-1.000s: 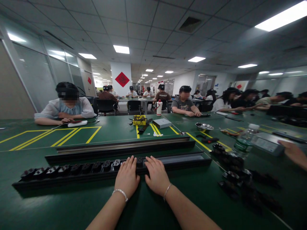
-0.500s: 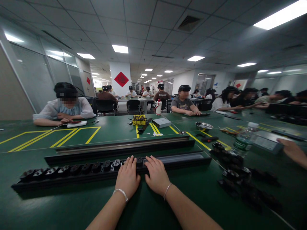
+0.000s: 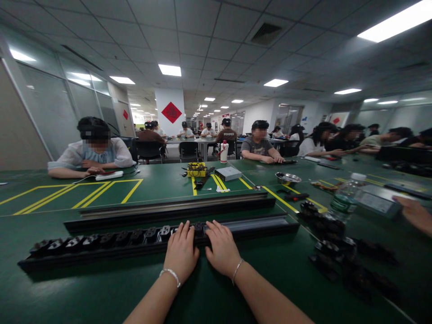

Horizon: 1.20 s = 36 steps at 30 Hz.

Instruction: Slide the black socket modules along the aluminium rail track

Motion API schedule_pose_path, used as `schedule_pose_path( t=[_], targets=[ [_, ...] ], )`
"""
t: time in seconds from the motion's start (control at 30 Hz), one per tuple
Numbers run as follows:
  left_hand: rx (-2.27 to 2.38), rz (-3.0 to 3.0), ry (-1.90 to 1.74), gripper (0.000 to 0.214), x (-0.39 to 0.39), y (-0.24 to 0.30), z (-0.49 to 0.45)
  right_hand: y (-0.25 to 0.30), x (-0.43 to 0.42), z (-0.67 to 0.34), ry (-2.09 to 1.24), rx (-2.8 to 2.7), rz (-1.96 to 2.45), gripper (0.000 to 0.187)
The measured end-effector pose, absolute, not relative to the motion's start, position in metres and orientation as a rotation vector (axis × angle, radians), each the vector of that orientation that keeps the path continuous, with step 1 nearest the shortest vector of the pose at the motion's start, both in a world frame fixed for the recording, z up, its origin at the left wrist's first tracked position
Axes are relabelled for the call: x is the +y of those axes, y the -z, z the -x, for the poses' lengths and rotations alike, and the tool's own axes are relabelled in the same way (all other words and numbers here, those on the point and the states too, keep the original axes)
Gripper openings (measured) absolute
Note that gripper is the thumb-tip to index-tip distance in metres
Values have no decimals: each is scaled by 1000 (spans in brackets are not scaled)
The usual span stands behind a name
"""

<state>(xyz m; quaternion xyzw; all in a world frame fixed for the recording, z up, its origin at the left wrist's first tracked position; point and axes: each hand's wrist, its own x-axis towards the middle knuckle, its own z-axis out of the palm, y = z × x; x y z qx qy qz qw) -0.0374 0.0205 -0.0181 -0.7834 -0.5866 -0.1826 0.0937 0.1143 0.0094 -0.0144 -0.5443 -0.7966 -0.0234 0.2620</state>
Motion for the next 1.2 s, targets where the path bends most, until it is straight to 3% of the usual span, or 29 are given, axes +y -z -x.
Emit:
schedule_pose_path(
  t=[0.23,1.2],
  targets=[
    [-1738,2325,558,51,21,19,38,17,10,-113,64,-2106,1482,37],
    [-1760,2338,569,53,23,21,38,16,10,-113,-13,-2074,1420,57]
  ],
)
